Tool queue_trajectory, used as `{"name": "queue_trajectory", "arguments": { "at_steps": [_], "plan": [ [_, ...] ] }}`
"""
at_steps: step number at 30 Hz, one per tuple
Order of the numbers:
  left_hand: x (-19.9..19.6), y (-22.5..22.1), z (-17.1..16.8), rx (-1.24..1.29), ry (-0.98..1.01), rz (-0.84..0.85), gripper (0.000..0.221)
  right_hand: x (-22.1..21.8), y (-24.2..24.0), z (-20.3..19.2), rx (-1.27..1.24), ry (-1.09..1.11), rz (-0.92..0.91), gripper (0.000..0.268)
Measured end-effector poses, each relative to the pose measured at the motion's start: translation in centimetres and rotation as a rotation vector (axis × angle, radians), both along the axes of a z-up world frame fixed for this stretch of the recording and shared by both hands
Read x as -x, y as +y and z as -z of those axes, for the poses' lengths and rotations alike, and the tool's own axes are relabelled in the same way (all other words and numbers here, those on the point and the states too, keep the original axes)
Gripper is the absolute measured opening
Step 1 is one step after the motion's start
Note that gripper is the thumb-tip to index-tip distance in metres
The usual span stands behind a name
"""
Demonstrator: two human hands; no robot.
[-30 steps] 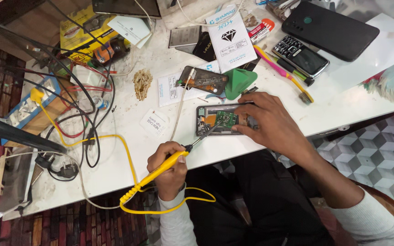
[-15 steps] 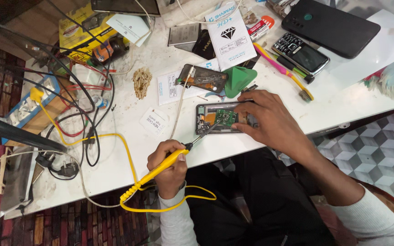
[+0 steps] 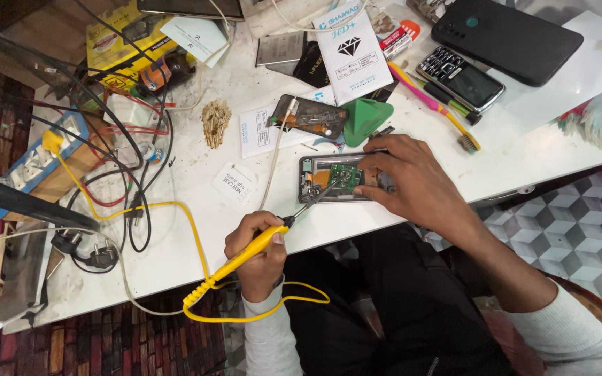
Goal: The person uses a yellow soldering iron to work on the exposed circuit board of a disassembled mobile phone. They repeatedly apply the soldering iron to various points on the board while holding the phone steady with their other hand.
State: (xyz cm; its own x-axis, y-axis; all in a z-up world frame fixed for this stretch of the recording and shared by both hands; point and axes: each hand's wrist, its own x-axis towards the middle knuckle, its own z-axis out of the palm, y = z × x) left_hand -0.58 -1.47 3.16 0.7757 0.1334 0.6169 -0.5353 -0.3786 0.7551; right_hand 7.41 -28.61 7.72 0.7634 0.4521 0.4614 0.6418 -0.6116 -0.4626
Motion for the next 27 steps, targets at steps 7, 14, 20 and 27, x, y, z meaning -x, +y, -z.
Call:
{"name": "queue_trajectory", "arguments": {
  "at_steps": [7,14,20,27],
  "plan": [
    [-0.03,0.0,0.09,0.018,-0.005,0.028,0.017,-0.2,0.15,0.07,0.03,0.027,0.016,0.04],
    [0.02,-0.02,0.09,0.01,-0.018,0.008,0.016,-0.08,0.1,0.05,0.02,0.022,0.007,0.038],
    [0.04,-0.12,-0.08,0.009,-0.013,0.002,0.016,-0.16,0.06,0.1,0.01,-0.001,-0.001,0.038],
    [0.01,0.05,0.1,0.008,-0.031,0.017,0.014,-0.17,-0.02,0.25,0.007,-0.005,-0.003,0.039]
  ]
}}
